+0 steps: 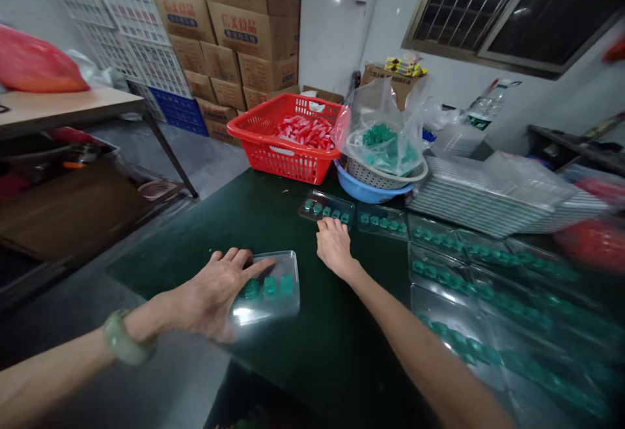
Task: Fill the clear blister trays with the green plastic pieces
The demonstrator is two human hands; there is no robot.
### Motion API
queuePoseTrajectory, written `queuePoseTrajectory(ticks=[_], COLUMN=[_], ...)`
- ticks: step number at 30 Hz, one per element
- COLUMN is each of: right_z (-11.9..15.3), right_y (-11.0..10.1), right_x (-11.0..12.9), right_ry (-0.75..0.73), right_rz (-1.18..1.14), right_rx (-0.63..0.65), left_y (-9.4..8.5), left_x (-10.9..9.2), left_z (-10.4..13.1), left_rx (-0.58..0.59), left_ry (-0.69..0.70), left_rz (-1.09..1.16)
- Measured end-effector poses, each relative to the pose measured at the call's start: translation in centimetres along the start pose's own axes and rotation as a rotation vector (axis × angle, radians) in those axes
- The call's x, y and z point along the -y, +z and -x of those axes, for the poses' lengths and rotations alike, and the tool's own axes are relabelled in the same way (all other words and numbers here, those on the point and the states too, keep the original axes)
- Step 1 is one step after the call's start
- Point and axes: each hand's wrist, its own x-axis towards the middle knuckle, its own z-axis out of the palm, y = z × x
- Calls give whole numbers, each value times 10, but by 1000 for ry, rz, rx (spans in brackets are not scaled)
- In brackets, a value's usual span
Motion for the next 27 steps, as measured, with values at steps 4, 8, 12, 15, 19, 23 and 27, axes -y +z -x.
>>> queuePoseTrajectory(ticks=[4, 8, 12, 15, 19, 23, 27], right_z=[60, 119, 135, 116, 88, 91, 96], right_y=[-18, -45, -57, -52, -34, -26, -49], right_x=[16, 44, 82, 109, 132, 139, 117], right_ry=[-99, 22, 318, 527, 584, 509, 456], right_rz=[-16, -329, -942, -1200, -1274, -1349, -1361], right_rx=[33, 40, 313, 502, 619, 556, 347], left_y=[18, 29, 35, 40, 47, 49, 24], left_x=[0, 1, 0, -1, 3, 4, -12], left_z=[32, 55, 65, 67, 74, 83, 61], left_rx=[-72, -176, -255, -288, -285, -306, -340], left_ry=[27, -18, -75, -103, -108, -91, -52], left_rz=[29, 76, 78, 70, 25, -19, -70])
